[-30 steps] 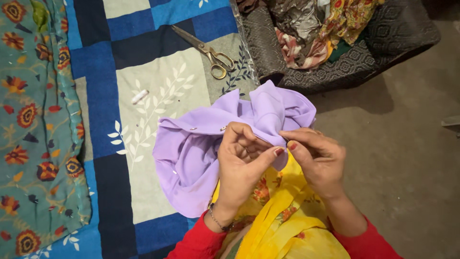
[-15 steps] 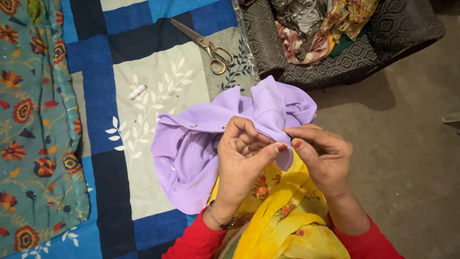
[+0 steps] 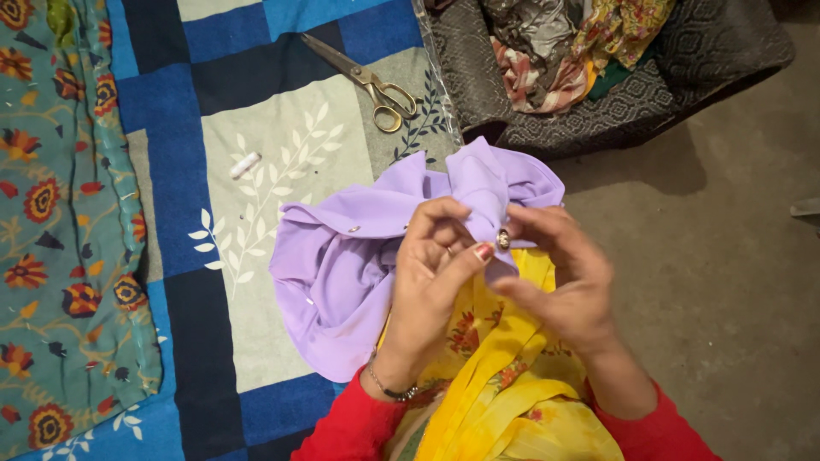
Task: The person sits with a lavender garment on their lap and sews buttons onto it by hand. They thread a needle, stitch through the fabric to attach buttons, mark the fabric with tailor's chalk, cut the thread with scissors, and hold up the garment showing the attached buttons.
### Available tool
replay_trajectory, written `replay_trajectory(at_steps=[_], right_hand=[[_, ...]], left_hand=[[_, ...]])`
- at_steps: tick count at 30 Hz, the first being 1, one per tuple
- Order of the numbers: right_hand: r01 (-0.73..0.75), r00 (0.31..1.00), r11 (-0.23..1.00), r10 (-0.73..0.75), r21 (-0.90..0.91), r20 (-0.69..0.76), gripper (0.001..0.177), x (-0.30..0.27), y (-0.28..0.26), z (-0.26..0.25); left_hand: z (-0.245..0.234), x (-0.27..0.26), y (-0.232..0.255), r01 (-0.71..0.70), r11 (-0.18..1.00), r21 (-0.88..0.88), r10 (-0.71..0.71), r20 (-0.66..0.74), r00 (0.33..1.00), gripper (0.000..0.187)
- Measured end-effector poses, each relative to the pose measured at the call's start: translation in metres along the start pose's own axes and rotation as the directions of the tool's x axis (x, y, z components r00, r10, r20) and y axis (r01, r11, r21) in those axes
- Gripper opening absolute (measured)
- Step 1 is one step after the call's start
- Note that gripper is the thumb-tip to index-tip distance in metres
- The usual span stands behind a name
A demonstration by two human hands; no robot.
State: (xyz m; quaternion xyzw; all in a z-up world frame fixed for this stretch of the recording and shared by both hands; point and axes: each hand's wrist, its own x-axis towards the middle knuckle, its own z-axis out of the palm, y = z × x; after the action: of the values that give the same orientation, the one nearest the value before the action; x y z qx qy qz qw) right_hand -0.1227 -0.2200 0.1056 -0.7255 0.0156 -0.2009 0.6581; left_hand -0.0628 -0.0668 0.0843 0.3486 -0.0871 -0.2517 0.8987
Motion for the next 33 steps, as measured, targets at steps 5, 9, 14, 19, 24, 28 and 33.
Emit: replay_trajectory(at_steps=[5, 9, 14, 19, 24, 28, 33], right_hand=[[0.364, 0.920, 0.725, -0.377, -0.585, 0.106, 0.031, 0.001, 0.005, 0.011], [0.553, 0.826, 0.602, -0.487, -0.575, 0.284, 0.033, -0.002, 0.018, 0.004], [0.503, 0.864, 0.633, -0.361, -0.588, 0.351, 0.027, -0.027, 0.035, -0.017], [0.292, 0.936, 0.733, -0.087, -0.615, 0.341, 0.022, -0.044, 0.053, -0.047], [0.333, 0.939, 0.749, -0.206, -0.573, 0.276, 0.032, -0.020, 0.045, -0.036], [0.213, 0.977, 0.872, -0.190, -0.441, 0.095, 0.023, 0.009, 0.031, 0.000], [0.227, 0.973, 0.869, -0.181, -0.439, 0.145, 0.023, 0.024, 0.025, 0.014]], left_hand=[[-0.016, 0.012, -0.010, 0.047, 0.996, -0.077, -0.054, -0.095, 0.994, 0.039], [-0.030, 0.014, -0.025, -0.080, 0.987, 0.136, 0.109, -0.219, 0.970, 0.053], [-0.063, 0.036, -0.029, -0.075, 0.982, -0.173, -0.015, -0.467, 0.884, 0.077], [-0.084, 0.040, -0.047, -0.100, 0.995, 0.010, 0.095, -0.418, 0.903, 0.081], [-0.069, 0.022, -0.044, -0.105, 0.980, 0.167, 0.113, -0.044, 0.993, 0.061], [-0.048, 0.013, -0.019, -0.015, 0.941, 0.337, 0.057, -0.115, 0.992, 0.047], [-0.034, 0.007, -0.008, -0.045, 0.944, 0.326, 0.082, -0.101, 0.992, 0.047]])
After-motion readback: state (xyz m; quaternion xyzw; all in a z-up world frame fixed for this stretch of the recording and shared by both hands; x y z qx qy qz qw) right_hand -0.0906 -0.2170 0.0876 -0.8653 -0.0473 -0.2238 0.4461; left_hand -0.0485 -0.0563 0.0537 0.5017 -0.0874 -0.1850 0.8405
